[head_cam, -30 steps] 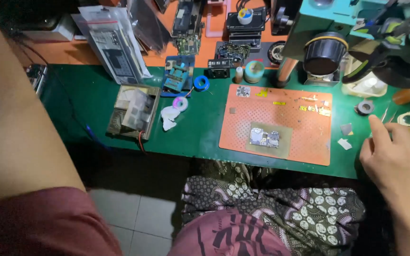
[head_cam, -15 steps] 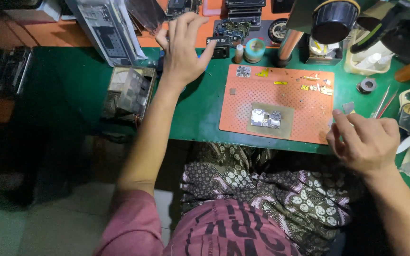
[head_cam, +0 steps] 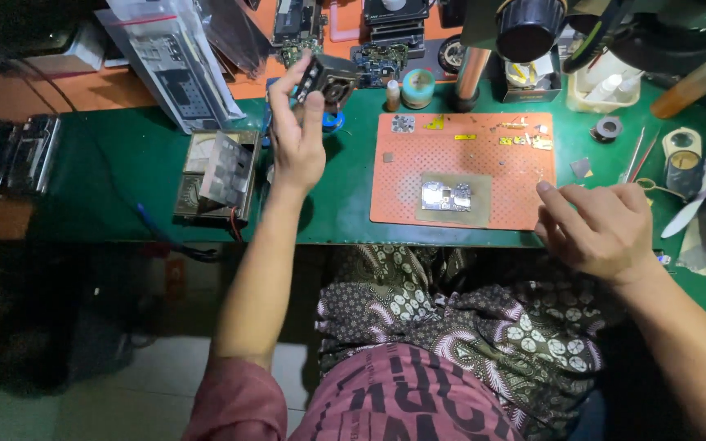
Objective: The person cleans a small electronic component by brushing it with a toothbrush, wiping it with a tissue, and applying a liquid from a small bottle. The person also handles a small fan and other circuit boards on the workbench.
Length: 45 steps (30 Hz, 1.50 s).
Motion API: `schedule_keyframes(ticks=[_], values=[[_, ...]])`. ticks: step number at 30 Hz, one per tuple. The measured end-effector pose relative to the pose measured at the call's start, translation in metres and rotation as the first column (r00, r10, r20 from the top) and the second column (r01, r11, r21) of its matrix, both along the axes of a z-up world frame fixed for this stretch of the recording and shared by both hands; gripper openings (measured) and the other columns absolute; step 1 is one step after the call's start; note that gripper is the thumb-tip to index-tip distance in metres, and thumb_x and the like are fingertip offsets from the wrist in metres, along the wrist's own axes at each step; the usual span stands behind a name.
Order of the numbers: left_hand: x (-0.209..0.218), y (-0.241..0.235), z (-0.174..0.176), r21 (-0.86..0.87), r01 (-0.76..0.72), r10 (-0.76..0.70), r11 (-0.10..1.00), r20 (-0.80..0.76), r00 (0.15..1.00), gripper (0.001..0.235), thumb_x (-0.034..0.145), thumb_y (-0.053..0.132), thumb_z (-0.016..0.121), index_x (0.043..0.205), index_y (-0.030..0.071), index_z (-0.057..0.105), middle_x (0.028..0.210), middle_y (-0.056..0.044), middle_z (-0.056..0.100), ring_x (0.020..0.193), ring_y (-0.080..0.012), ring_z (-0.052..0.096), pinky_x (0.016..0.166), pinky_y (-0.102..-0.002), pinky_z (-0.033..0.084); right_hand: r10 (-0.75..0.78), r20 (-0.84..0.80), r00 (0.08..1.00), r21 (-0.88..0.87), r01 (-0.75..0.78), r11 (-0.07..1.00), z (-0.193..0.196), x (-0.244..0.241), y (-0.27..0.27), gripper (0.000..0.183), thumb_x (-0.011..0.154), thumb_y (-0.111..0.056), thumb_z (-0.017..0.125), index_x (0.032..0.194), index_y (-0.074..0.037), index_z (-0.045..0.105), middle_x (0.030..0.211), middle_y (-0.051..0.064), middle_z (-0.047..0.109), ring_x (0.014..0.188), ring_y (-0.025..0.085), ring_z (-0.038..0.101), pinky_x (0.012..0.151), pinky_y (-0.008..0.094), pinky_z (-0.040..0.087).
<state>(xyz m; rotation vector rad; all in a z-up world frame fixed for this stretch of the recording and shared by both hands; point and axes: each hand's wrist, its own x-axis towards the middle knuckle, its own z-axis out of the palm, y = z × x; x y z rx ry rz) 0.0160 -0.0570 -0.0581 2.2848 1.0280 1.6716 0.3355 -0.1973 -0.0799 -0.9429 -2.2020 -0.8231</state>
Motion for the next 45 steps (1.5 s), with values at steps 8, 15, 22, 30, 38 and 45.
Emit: schedule_keyframes(ticks=[8,15,22,30,38,45], values=[[0.023,-0.066,-0.011,-0.371,0.877,0.130,0.305,0.929,0.348,0.031,0.087,0.033,0.040,0.103,0.006,0.046,0.099,-0.022,0.056,0.079,-0.0292,0.059,0.069,-0.037,0.050,0.066,-0.099,0.993,-0.102,-0.076,0.992,-0.007,-0.009,-0.003,0.025,0.082,-0.013,0.059,0.104,-0.002,0.058,0.084,0.011,0.061,0.055,0.018,0.047,0.055,0.030,0.028],[0.040,-0.053,-0.028,-0.405,0.903,-0.220,0.146,0.876,0.429,0.023,0.089,0.022,0.044,0.105,0.010,0.032,0.094,-0.022,0.051,0.077,-0.0263,0.057,0.077,-0.037,0.050,0.110,-0.272,0.956,-0.179,-0.163,0.970,0.002,-0.038,-0.005,0.023,0.082,-0.010,0.054,0.099,0.004,0.058,0.081,0.015,0.059,0.068,0.022,0.054,0.060,0.033,0.029],[0.063,-0.012,0.022,-0.621,0.695,-0.779,0.361,0.209,0.592,0.051,0.082,0.017,0.059,0.125,0.009,0.032,0.113,-0.020,0.049,0.104,-0.0354,0.050,0.087,-0.047,0.043,0.019,-0.544,0.839,-0.234,-0.173,0.957,-0.013,-0.065,0.026,0.043,0.080,-0.027,0.058,0.113,0.001,0.055,0.100,0.016,0.053,0.080,0.028,0.049,0.071,0.033,0.038],[0.094,0.010,0.009,-0.600,0.645,-0.847,0.474,-0.109,0.521,0.076,0.062,0.030,0.077,0.124,0.014,0.037,0.105,-0.010,0.060,0.094,-0.0341,0.059,0.079,-0.045,0.048,-0.133,-0.386,0.913,-0.399,-0.035,0.916,-0.022,-0.051,0.041,0.054,0.082,-0.036,0.053,0.121,0.000,0.044,0.112,0.017,0.048,0.095,0.028,0.049,0.080,0.037,0.028],[0.089,0.006,-0.016,-0.518,0.576,-0.765,0.632,-0.298,0.571,0.078,0.069,0.039,0.070,0.132,0.013,0.031,0.094,-0.011,0.060,0.083,-0.0279,0.060,0.071,-0.039,0.051,-0.116,-0.351,0.929,-0.448,-0.058,0.892,-0.024,-0.050,0.047,0.049,0.082,-0.037,0.049,0.113,0.002,0.049,0.108,0.016,0.052,0.093,0.027,0.052,0.077,0.039,0.031],[0.097,0.009,-0.016,-0.402,0.618,-0.737,0.676,-0.390,0.553,0.073,0.067,0.045,0.067,0.123,0.006,0.042,0.101,-0.010,0.059,0.098,-0.0251,0.057,0.093,-0.045,0.037,-0.139,-0.287,0.948,-0.465,-0.011,0.885,-0.021,-0.048,0.046,0.046,0.084,-0.038,0.046,0.109,0.000,0.052,0.101,0.016,0.052,0.093,0.028,0.053,0.077,0.040,0.034]])
